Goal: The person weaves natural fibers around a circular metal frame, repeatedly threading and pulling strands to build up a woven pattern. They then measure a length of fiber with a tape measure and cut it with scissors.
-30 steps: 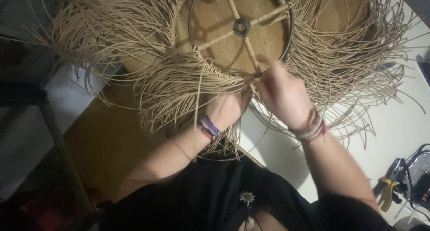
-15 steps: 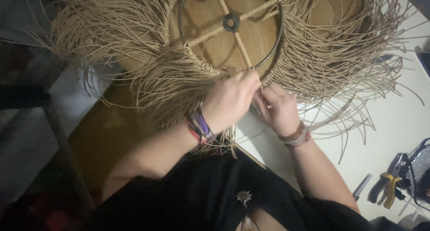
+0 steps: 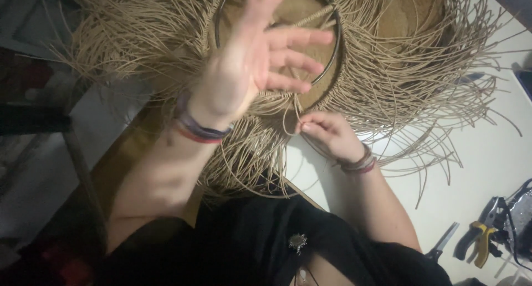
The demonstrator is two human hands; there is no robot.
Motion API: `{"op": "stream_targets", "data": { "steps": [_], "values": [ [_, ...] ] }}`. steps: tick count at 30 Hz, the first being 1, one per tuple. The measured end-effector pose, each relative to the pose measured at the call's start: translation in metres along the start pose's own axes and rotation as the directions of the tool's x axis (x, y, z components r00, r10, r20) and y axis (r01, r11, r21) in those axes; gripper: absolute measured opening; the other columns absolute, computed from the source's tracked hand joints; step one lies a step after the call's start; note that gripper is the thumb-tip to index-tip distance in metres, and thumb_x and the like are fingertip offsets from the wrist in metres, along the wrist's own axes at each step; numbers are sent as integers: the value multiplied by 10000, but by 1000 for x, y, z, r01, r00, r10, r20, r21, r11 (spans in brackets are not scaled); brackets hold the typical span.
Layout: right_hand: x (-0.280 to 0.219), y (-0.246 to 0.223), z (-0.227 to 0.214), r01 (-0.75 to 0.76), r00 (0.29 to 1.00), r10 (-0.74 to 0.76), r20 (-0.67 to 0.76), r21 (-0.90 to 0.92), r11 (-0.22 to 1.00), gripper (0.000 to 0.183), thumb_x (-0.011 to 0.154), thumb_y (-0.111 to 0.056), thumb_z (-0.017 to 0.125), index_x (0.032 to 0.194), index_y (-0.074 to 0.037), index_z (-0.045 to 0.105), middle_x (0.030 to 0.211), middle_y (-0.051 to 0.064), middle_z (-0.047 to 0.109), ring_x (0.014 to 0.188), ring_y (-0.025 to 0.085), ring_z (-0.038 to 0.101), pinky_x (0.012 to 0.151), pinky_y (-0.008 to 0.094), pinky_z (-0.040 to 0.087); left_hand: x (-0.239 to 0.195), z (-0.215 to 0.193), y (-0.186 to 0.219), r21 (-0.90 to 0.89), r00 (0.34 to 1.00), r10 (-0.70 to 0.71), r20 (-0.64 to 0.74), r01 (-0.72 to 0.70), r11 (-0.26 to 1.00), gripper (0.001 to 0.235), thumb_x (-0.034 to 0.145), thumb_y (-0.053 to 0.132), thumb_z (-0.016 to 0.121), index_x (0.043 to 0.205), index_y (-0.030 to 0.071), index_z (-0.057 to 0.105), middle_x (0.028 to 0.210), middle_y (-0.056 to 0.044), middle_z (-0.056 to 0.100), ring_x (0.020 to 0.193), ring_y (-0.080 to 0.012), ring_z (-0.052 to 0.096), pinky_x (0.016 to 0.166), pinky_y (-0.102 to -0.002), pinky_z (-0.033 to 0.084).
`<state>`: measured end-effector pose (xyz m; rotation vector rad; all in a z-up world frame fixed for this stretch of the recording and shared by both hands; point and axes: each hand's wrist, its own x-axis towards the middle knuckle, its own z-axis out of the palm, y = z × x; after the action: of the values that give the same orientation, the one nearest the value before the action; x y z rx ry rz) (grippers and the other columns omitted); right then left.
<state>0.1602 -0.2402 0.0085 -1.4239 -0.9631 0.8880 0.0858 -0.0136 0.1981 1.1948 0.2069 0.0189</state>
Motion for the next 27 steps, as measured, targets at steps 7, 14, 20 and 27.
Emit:
{"op": "stream_targets", "data": {
  "steps": [7, 14, 20, 27],
  "values": [
    [-2, 25, 6, -128, 982, 191, -8, 716, 687, 180, 1024, -102, 580, 1010, 68, 640, 524, 10, 454, 449, 36, 458, 413, 175, 331, -55, -15, -145, 746, 823, 521, 225, -489, 451, 485, 1006, 124, 551, 1484, 107, 469, 1367, -133, 622, 1267, -335, 604, 1160, -646, 359],
    [-2, -4, 6, -158, 963, 260, -65, 645, 748, 167, 991, -98, 623, 970, 62, 667, 495, 15, 464, 417, 68, 420, 423, 184, 309, -130, -45, -87, 957, 936, -286, -205, 252, 140, 307, 1005, 392, 552, 1270, 256, 626, 701, -117, 769, 680, -317, 763, 639, -422, 607],
    [-2, -3, 13, -172, 966, 252, -59, 581, 796, 189, 1002, -91, 610, 988, 84, 678, 507, 59, 505, 446, 100, 538, 404, 165, 333, -68, -13, -120, 859, 922, 173, 346, -386, 338, 599, 938, 257, 697, 1465, 83, 472, 1400, -245, 560, 1096, -365, 653, 988, -495, 543],
    [-1, 1, 25, 46, 964, 145, -224, 673, 738, 265, 979, -62, 642, 1203, 44, 550, 604, 50, 506, 451, 41, 464, 353, 167, 362, 4, 3, -180, 193, 762, 646, -53, -627, 755, 360, 1031, 165, 503, 737, 2, 633, 817, -107, 669, 841, -307, 655, 854, -433, 540]
  ]
}}
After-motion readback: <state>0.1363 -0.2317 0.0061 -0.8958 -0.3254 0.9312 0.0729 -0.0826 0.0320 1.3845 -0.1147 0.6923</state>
